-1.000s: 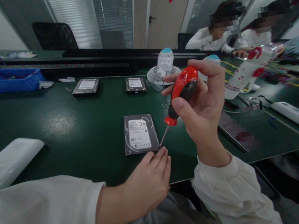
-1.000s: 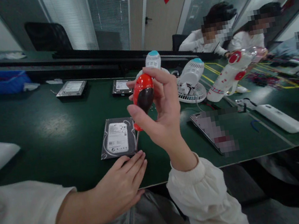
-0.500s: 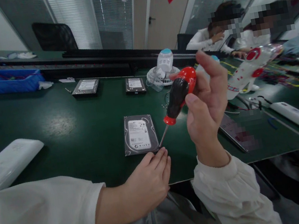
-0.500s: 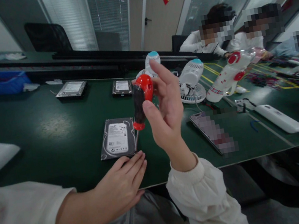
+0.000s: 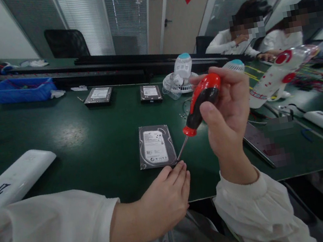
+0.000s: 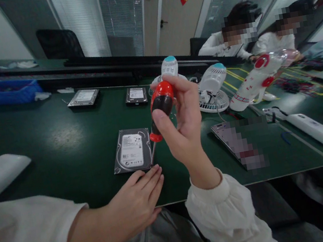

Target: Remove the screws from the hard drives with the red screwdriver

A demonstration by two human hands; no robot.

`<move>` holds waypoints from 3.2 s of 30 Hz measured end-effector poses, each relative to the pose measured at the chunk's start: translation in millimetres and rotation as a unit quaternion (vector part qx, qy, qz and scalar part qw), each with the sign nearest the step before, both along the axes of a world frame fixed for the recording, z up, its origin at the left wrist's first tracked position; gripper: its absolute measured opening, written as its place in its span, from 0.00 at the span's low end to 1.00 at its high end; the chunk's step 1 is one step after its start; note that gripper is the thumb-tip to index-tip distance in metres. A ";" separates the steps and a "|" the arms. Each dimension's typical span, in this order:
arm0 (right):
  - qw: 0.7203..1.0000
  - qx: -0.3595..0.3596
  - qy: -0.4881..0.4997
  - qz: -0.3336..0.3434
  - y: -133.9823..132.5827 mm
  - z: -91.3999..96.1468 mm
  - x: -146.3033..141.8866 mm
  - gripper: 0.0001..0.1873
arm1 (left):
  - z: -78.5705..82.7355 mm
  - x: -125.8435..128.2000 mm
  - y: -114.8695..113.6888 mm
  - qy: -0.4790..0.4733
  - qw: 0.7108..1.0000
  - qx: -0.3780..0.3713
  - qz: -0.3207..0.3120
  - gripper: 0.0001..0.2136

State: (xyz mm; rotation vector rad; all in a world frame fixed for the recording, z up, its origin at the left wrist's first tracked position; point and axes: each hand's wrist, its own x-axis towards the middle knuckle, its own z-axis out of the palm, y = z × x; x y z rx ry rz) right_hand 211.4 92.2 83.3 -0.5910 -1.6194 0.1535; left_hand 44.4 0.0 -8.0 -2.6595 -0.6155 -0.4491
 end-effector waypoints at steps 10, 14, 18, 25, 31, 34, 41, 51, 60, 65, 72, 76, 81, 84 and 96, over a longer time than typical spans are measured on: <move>1.000 0.012 0.000 0.002 0.4 0.0 1.4 0.24 | -0.9 1.1 0.6 -0.002 1.000 0.006 0.003 0.24; 0.999 0.033 0.012 0.025 1.5 -0.6 -0.6 0.26 | -0.5 0.7 -0.7 0.003 1.000 0.000 0.000 0.25; 0.999 0.044 0.003 0.018 -0.4 2.8 -3.8 0.29 | 0.2 0.8 -1.1 0.007 1.000 0.004 0.002 0.24; 0.999 0.047 0.027 -0.009 0.1 0.9 -0.4 0.23 | 0.5 1.3 0.2 -0.003 1.000 0.002 0.000 0.24; 1.000 0.003 0.022 0.017 2.3 -4.6 1.4 0.26 | -0.6 0.9 0.2 -0.006 1.000 -0.001 -0.001 0.24; 1.000 0.016 0.013 0.019 1.8 -2.4 -1.0 0.28 | -1.7 0.7 0.2 -0.006 1.000 0.000 0.001 0.24; 1.000 0.026 0.011 0.011 -0.2 2.1 -2.9 0.21 | -2.8 1.6 0.8 -0.012 1.000 0.003 -0.002 0.23; 1.000 0.011 0.011 0.012 3.3 -4.1 0.9 0.27 | -0.2 1.1 -0.2 -0.013 1.000 0.001 0.000 0.24; 0.998 -0.026 0.025 0.043 -4.8 0.8 -2.2 0.23 | -2.8 1.0 -0.3 -0.012 1.000 0.004 -0.002 0.25; 0.995 -0.043 0.042 0.075 -5.8 0.2 -2.0 0.22 | -2.9 1.1 -0.4 -0.015 1.000 0.011 -0.001 0.23; 0.998 0.015 0.052 -0.019 -4.6 3.5 -2.6 0.27 | -2.0 1.3 0.0 -0.023 1.000 0.014 -0.003 0.22; 0.998 -0.021 0.039 0.033 -6.0 2.7 -0.9 0.24 | -1.9 2.1 0.2 -0.022 1.000 0.013 0.001 0.22; 0.998 -0.021 0.030 0.046 -7.1 3.0 -1.2 0.25 | -2.9 1.5 -0.7 -0.009 1.000 0.007 0.000 0.22; 0.999 0.008 0.033 -0.017 -6.3 3.4 -1.2 0.28 | -4.7 1.7 -1.0 -0.011 1.000 0.006 0.003 0.23; 0.999 -0.021 0.024 0.027 -5.4 1.4 1.1 0.26 | -5.4 2.8 0.1 -0.026 1.000 0.011 0.000 0.22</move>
